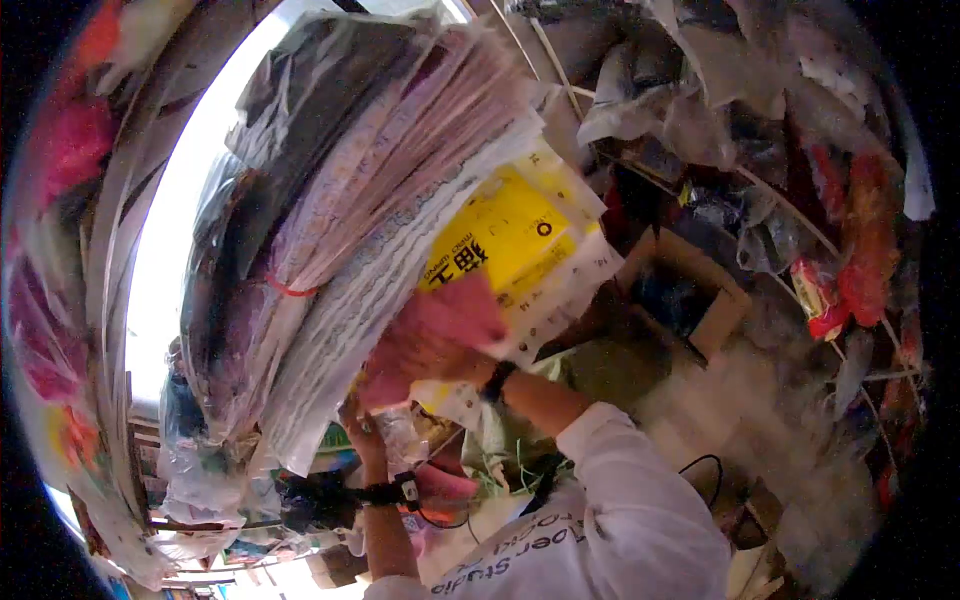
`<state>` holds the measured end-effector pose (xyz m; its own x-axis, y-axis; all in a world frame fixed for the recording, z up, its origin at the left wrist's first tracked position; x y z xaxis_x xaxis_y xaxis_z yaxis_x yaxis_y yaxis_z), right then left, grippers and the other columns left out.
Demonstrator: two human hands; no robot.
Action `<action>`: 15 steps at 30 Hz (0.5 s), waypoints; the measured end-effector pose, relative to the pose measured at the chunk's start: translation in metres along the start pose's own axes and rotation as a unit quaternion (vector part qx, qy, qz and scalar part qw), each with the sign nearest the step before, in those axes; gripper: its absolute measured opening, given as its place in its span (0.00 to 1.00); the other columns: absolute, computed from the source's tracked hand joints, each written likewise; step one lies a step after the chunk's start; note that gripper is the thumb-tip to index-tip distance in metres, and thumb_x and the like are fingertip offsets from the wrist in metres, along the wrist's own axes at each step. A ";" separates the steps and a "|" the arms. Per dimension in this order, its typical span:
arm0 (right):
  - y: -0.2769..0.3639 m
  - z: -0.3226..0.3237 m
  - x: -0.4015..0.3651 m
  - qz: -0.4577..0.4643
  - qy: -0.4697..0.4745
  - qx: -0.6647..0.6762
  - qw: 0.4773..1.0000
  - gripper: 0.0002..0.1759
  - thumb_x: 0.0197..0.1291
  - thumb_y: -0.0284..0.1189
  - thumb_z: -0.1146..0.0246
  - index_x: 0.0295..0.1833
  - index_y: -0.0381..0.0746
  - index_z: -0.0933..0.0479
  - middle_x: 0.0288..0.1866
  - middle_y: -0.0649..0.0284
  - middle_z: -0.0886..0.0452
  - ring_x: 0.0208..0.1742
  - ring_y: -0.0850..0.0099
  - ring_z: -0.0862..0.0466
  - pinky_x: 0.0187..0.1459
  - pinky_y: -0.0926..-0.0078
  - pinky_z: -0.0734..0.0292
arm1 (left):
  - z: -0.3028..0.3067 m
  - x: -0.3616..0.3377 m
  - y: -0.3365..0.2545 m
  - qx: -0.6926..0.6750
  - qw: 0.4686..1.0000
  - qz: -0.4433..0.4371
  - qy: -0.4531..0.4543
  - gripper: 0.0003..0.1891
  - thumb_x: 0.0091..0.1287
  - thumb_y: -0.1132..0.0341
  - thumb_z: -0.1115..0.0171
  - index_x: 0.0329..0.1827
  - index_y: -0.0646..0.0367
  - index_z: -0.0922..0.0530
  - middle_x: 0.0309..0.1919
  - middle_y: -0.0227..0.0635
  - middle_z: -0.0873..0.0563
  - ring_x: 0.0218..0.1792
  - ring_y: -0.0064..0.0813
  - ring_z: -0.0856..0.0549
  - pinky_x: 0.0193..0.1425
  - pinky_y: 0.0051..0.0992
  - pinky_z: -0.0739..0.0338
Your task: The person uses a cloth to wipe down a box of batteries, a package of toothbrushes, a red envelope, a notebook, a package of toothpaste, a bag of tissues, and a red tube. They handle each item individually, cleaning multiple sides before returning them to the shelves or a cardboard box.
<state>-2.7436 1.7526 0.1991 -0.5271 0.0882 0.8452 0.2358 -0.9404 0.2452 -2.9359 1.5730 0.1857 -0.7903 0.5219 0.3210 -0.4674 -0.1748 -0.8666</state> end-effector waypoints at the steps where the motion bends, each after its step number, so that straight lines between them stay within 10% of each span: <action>1: -0.006 0.020 -0.011 0.018 -0.014 -0.359 0.933 0.26 0.46 0.38 0.50 0.54 0.45 0.39 0.60 0.61 0.41 0.59 0.64 0.39 0.58 0.63 0.46 | 0.014 0.013 0.033 0.176 0.979 -0.093 0.044 0.20 0.50 0.82 0.49 0.49 0.67 0.33 0.51 0.47 0.34 0.51 0.41 0.32 0.48 0.30 0.32; 2: -0.005 0.054 -0.010 -0.006 -0.041 -0.347 0.937 0.23 0.44 0.36 0.48 0.50 0.44 0.35 0.56 0.61 0.36 0.55 0.64 0.35 0.54 0.63 0.41 | 0.021 0.017 0.051 0.344 0.917 -0.181 0.089 0.19 0.50 0.82 0.49 0.49 0.67 0.32 0.51 0.47 0.33 0.51 0.41 0.32 0.48 0.29 0.31; 3: -0.010 0.085 -0.012 -0.028 -0.068 -0.335 0.939 0.20 0.43 0.35 0.46 0.46 0.44 0.32 0.52 0.62 0.32 0.52 0.64 0.31 0.49 0.63 0.35 | 0.002 0.000 -0.013 0.061 0.986 -0.117 0.098 0.19 0.51 0.81 0.50 0.49 0.67 0.33 0.51 0.46 0.32 0.52 0.41 0.33 0.51 0.30 0.34; 7: -0.067 0.130 -0.057 -0.044 -0.151 -0.275 0.949 0.18 0.35 0.34 0.41 0.37 0.42 0.28 0.40 0.62 0.26 0.43 0.62 0.26 0.37 0.64 0.29 | -0.010 -0.009 -0.053 0.243 0.940 -0.212 0.111 0.18 0.52 0.79 0.50 0.48 0.66 0.32 0.50 0.47 0.32 0.54 0.42 0.36 0.57 0.36 0.42; 9: -0.078 0.162 -0.051 -0.240 -0.204 -0.127 0.941 0.19 0.36 0.35 0.41 0.37 0.40 0.29 0.42 0.60 0.27 0.44 0.60 0.28 0.41 0.59 0.33 | -0.008 -0.009 -0.055 0.276 0.926 -0.230 0.116 0.17 0.52 0.79 0.50 0.48 0.66 0.31 0.50 0.46 0.31 0.54 0.42 0.36 0.57 0.36 0.42; 15: -0.095 0.152 -0.060 -0.200 -0.281 -0.316 0.884 0.25 0.42 0.46 0.42 0.45 0.43 0.30 0.44 0.60 0.30 0.48 0.60 0.32 0.48 0.54 0.42 | -0.010 -0.012 -0.057 0.330 0.906 -0.240 0.114 0.19 0.54 0.79 0.53 0.52 0.61 0.35 0.49 0.38 0.33 0.51 0.34 0.33 0.54 0.29 0.37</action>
<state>-2.6102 1.8869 0.1969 0.0649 0.4373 0.8970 -0.4752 -0.7769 0.4132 -2.8955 1.5850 0.2269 -0.3653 0.8157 0.4486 -0.9303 -0.3033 -0.2061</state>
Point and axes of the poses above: each hand's wrist, its own x-axis towards the middle knuckle, its own z-axis out of the back of the hand, y = z × x, the point moved 2 cm from there along x, towards the middle knuckle
